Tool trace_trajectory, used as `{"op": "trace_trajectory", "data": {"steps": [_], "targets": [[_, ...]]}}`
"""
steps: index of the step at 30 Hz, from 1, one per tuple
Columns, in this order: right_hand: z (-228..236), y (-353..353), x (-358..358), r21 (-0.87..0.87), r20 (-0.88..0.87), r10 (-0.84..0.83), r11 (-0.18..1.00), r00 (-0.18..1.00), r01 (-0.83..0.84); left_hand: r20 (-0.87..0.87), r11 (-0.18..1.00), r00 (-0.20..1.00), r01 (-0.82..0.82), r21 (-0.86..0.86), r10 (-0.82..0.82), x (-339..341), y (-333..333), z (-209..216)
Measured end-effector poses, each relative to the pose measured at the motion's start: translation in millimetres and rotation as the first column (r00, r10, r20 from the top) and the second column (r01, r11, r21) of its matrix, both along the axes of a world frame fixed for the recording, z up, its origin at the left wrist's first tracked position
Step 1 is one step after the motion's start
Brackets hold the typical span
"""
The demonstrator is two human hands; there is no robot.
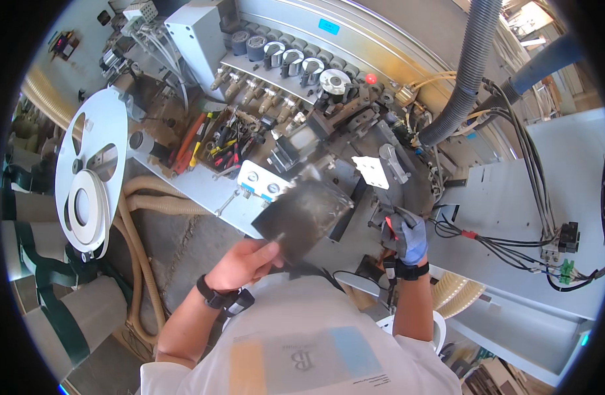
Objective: The person applies a white adhesive to the edges of a dark rectangular object using a small tool. They repeatedly dip the tool into a machine nozzle to collect adhesive and then spread it along the object's perimeter.
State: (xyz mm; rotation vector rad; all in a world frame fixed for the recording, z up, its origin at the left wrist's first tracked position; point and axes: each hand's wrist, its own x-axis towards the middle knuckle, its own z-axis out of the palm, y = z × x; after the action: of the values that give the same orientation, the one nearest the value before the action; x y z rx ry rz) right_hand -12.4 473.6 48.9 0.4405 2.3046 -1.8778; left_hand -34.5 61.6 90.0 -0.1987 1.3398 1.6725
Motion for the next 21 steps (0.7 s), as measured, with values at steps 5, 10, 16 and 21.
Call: {"op": "trace_trajectory", "data": {"steps": [5,10,16,21], "targets": [[-13.6,-7.4,15.2,-0.074,-0.040,0.034,0.997,0.999,-0.037,0.101,0.991,0.990,0.085,0.105,-0.096,2.1,-3.7,9.1],[-27.6,-7.5,24.0,0.106,-0.240,0.154,0.986,0.958,-0.132,0.124,0.983,0.983,0.114,0.146,-0.133,8.3,-10.4,13.3],[-25.0,-9.2,32.9,0.079,-0.212,0.158,0.986,0.964,-0.144,0.051,0.977,0.990,0.120,0.176,-0.131,19.8,-19.9,17.0],[-16.6,-6.5,34.8,0.321,-0.314,0.283,0.930,0.906,-0.179,0.111,0.981,0.985,0.112,0.157,-0.131,26.8,-28.6,22.7]]}}
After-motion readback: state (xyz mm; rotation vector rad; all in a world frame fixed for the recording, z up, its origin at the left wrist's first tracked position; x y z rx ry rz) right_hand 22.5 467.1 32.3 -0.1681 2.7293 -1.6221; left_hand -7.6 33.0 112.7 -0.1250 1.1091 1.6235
